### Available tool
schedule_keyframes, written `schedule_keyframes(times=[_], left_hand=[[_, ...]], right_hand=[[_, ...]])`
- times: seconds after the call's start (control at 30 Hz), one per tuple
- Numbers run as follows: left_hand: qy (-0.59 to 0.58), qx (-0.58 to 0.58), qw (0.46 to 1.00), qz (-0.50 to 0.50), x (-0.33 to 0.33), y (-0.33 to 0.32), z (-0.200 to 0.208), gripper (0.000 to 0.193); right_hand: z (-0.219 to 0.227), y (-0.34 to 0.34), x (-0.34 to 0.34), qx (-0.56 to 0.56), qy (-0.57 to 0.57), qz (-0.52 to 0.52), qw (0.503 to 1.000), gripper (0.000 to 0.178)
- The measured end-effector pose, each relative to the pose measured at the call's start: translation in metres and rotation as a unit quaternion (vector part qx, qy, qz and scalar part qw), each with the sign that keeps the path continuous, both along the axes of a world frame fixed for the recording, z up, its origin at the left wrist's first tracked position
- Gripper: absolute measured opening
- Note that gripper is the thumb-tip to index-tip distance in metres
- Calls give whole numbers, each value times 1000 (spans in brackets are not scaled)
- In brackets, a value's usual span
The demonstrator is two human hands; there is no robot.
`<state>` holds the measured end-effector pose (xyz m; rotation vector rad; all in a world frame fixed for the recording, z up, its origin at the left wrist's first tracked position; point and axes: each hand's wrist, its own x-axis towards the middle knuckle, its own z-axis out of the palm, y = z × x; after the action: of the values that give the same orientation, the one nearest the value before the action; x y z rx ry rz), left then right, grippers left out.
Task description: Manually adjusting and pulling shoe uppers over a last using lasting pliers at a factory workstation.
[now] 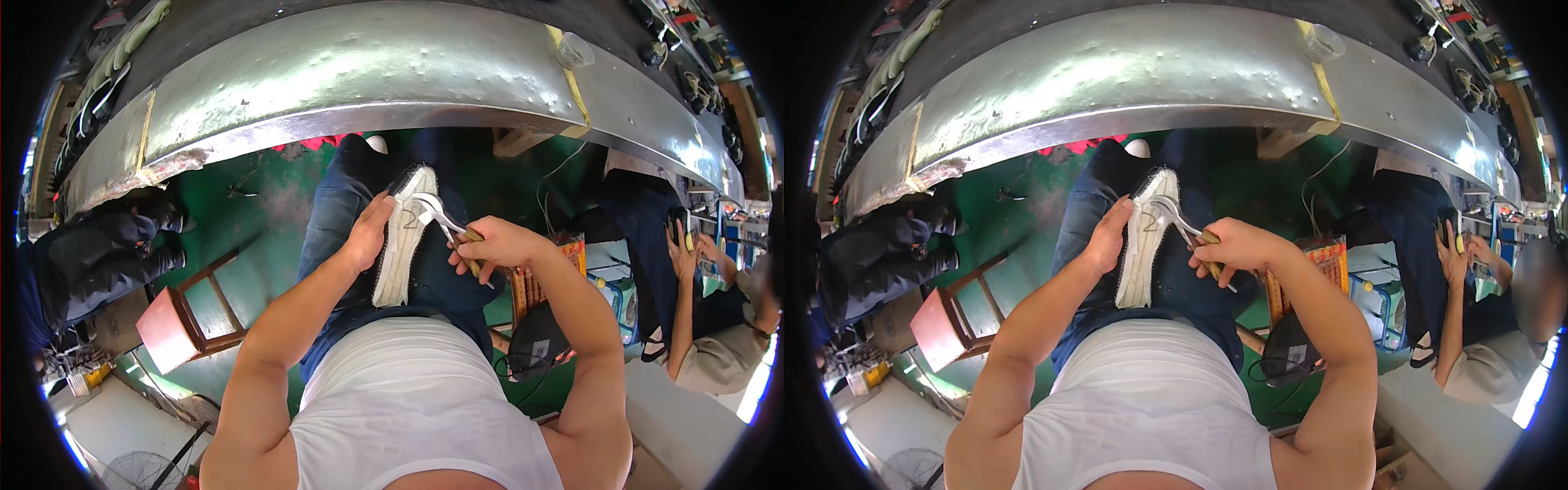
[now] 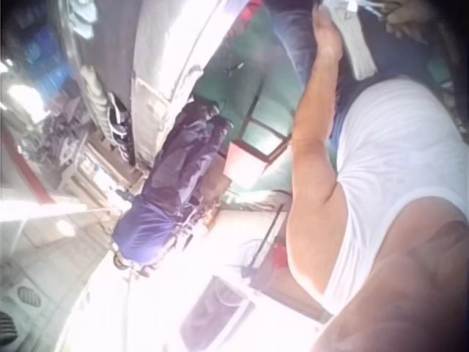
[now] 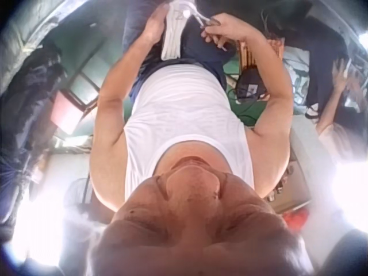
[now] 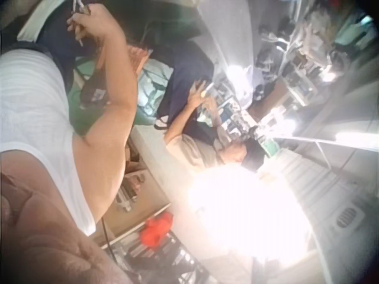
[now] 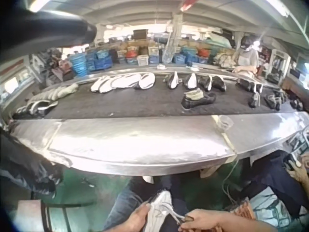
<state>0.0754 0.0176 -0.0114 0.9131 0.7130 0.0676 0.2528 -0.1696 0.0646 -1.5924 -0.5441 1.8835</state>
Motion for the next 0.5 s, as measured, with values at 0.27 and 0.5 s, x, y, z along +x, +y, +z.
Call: schedule_keyframes(times=[0.27,0.5], left_hand=[[-30,18,998,-54,0,-6,2,65],[-3,19,999,-31,1,-1,-10,65]], right_hand=[[21,26,24,-38,-10,127,991,28],[-44,1,-42,50,-38,-119,991,24]])
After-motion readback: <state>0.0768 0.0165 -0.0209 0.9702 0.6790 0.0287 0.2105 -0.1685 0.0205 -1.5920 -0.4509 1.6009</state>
